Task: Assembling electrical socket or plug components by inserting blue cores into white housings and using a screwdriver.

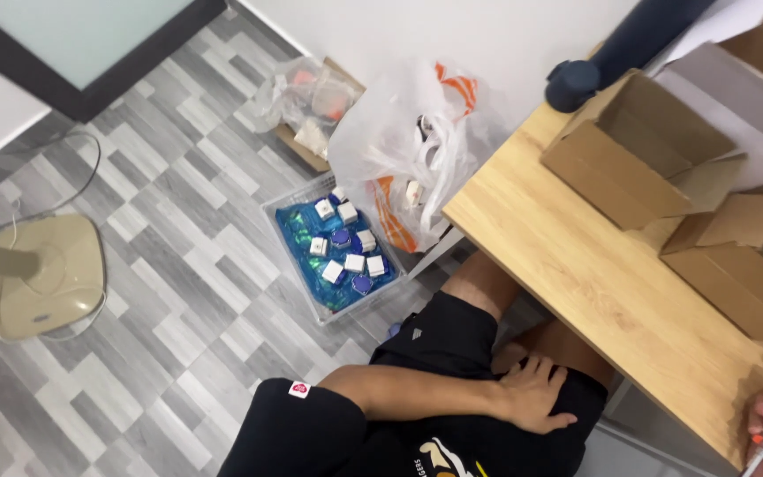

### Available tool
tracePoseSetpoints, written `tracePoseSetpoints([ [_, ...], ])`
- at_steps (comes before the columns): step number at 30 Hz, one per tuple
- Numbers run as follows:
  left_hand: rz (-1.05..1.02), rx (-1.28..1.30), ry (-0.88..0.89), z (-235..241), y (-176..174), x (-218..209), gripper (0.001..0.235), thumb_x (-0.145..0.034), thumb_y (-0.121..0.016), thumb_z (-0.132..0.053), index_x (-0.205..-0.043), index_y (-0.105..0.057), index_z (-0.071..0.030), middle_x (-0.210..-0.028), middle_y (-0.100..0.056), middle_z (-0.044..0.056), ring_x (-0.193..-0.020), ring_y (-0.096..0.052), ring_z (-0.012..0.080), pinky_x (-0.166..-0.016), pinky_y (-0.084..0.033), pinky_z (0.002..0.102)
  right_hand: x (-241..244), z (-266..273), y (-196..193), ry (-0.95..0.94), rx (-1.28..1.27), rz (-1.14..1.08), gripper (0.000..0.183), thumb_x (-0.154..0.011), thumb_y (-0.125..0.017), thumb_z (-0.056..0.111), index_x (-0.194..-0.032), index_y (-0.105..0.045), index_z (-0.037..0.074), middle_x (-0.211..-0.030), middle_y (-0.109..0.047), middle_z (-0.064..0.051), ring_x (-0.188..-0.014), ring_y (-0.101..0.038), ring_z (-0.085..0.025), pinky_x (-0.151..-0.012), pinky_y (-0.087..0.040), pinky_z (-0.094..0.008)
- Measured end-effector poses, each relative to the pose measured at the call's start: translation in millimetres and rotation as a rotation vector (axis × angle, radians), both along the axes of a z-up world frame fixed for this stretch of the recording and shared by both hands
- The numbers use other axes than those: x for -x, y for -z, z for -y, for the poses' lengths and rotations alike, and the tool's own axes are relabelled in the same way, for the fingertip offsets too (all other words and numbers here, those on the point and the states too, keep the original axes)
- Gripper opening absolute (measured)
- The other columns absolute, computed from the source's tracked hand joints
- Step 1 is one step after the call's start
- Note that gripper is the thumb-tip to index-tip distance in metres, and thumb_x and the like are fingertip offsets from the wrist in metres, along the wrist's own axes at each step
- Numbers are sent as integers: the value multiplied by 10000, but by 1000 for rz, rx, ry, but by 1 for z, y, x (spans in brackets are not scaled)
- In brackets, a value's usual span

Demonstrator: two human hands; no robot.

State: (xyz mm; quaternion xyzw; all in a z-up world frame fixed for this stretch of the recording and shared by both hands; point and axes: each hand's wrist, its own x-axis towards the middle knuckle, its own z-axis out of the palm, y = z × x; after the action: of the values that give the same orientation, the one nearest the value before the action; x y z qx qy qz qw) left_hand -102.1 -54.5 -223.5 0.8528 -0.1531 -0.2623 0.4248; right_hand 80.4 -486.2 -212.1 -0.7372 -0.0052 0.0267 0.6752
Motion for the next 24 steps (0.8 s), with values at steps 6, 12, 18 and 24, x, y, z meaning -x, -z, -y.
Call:
tracePoseSetpoints([
  [6, -120, 33, -31, -6, -25, -9, 1133, -831, -393, -734, -1630, -312, 64, -1618, -334, 398, -1487, -359, 564, -1176, -366, 626, 41, -80, -46, 44, 37, 39, 253, -1279, -486, 448, -1443, -430, 265, -983, -445, 70, -793, -446, -21, -525, -318, -117],
  [12, -118, -37, -34, 7, -27, -19, 1142, -781, -388, -774, -1636, -428, -17, -1596, -471, 324, -1421, -518, 513, -1098, -488, 566, 59, -115, -88, 49, 30, -3, 484, -1213, -463, 356, -1693, -421, 324, -983, -477, 54, -763, -483, -38, -520, -381, -121],
  [18, 113, -225, 391, 38, -31, 11, 834, -817, -411, -704, -1153, -831, -67, -1119, -842, 225, -1033, -810, 431, -949, -598, 577, 66, -126, -101, 69, 63, 23, 534, -1214, -507, 327, -1746, -475, 291, -1046, -520, -16, -798, -525, -79, -534, -403, -162],
  [24, 608, -29, 456, 101, 81, -5, 670, -819, -647, -667, -1263, -816, -195, -1333, -761, 109, -1339, -659, 426, -1143, -461, 637, 57, -107, -76, 56, 39, -46, 504, -1212, -461, 410, -1713, -415, 373, -1035, -452, 67, -778, -452, -25, -504, -351, -108],
])
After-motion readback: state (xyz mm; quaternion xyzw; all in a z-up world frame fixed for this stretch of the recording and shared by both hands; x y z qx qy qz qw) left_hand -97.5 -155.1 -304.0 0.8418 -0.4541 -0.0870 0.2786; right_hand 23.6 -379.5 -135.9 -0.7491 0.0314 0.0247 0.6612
